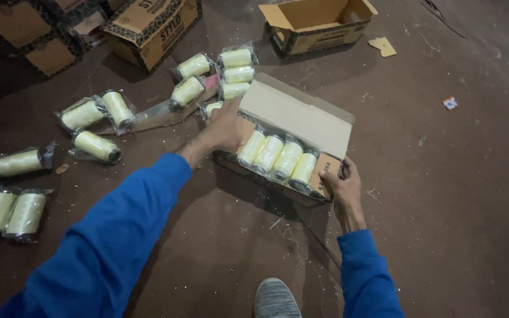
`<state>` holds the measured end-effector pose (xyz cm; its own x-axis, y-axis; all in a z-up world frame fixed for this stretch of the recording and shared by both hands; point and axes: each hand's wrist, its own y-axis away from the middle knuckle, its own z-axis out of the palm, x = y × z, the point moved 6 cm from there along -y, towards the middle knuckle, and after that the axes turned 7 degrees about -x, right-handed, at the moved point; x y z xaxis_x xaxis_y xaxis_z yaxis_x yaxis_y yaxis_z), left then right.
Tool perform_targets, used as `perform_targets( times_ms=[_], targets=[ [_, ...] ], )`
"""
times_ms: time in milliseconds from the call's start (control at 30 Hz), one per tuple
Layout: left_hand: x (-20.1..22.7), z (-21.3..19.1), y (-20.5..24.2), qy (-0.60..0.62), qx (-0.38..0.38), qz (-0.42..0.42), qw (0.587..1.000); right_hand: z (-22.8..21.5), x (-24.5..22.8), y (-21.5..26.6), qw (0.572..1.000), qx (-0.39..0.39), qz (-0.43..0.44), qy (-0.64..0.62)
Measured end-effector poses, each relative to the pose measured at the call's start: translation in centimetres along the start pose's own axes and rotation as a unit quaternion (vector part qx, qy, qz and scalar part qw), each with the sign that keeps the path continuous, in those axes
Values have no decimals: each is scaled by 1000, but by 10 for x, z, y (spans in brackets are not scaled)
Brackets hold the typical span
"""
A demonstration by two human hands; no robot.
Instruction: The person places spools of thread into a cardboard box and then stacks the box on top of others.
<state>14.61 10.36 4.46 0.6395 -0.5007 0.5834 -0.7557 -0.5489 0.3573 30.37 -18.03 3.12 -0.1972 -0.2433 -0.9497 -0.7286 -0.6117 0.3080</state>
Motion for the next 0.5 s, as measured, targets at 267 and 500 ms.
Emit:
perform_targets(
  times_ms=[267,500],
  targets=[
    [5,-13,17,179,59,80,979,-21,23,-20,981,17,-117,-156],
    [-54,13,8,194,129,185,955,-17,-4,26,958,-34,-186,-214]
  ],
)
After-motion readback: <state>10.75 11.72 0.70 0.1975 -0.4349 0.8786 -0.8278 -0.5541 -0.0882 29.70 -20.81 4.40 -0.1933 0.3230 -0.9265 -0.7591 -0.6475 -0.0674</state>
